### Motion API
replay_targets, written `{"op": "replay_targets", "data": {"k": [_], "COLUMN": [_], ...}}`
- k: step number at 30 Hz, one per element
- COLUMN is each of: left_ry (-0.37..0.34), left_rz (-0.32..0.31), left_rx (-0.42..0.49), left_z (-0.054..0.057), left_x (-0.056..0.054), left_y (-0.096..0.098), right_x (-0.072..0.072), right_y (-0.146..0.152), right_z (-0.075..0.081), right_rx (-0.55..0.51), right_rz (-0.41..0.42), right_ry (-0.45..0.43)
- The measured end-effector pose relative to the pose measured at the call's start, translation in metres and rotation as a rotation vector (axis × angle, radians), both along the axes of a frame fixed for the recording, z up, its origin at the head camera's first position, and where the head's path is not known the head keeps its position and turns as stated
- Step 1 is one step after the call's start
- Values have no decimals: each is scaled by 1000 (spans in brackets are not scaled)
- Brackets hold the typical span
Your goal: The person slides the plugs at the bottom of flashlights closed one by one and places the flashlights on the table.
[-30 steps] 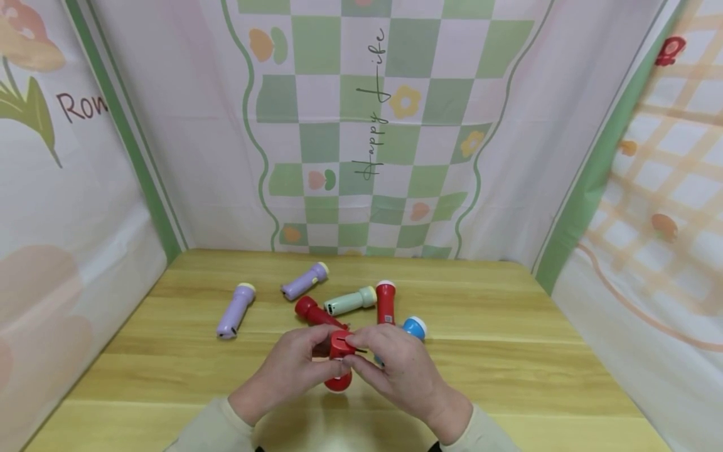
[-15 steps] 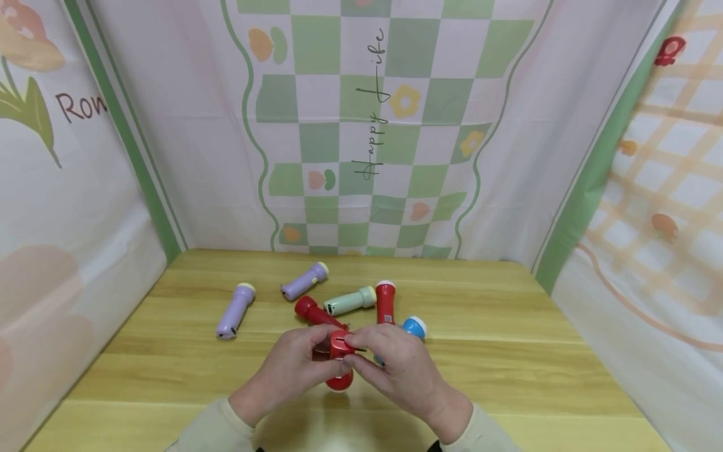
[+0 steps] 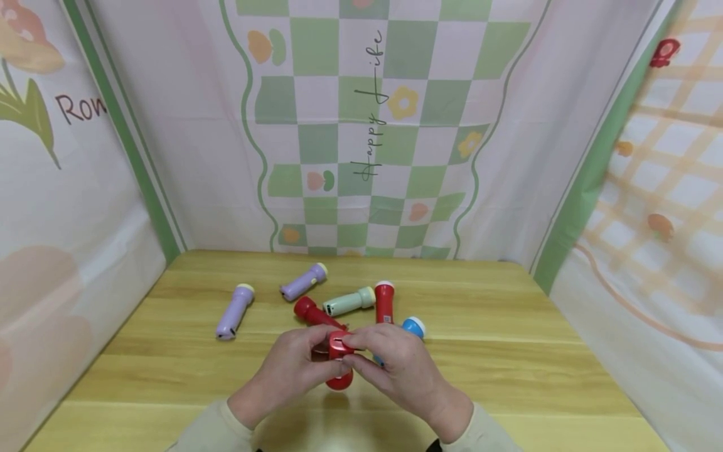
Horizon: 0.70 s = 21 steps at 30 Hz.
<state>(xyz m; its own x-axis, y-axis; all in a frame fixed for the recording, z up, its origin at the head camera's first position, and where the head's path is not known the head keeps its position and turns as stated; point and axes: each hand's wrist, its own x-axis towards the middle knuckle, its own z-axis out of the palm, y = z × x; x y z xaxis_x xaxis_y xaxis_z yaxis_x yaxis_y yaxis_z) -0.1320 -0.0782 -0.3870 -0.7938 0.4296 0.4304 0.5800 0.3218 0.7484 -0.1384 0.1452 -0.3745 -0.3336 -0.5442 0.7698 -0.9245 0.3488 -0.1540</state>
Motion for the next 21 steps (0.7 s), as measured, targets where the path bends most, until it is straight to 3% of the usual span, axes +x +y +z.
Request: {"op": "replay_targets", "data": {"k": [8, 21], "left_ry": [-6, -1], "left_rz": [-6, -5], "left_rx": [11, 23], "left_z": [0, 0], "left_x": [2, 4], "left_y": [0, 0], "right_x": [0, 2], "right_y": [-1, -2], "right_z": [1, 2], "right_rx": [-14, -8], "right_rz": [34, 32], "right_ry": [61, 54]}}
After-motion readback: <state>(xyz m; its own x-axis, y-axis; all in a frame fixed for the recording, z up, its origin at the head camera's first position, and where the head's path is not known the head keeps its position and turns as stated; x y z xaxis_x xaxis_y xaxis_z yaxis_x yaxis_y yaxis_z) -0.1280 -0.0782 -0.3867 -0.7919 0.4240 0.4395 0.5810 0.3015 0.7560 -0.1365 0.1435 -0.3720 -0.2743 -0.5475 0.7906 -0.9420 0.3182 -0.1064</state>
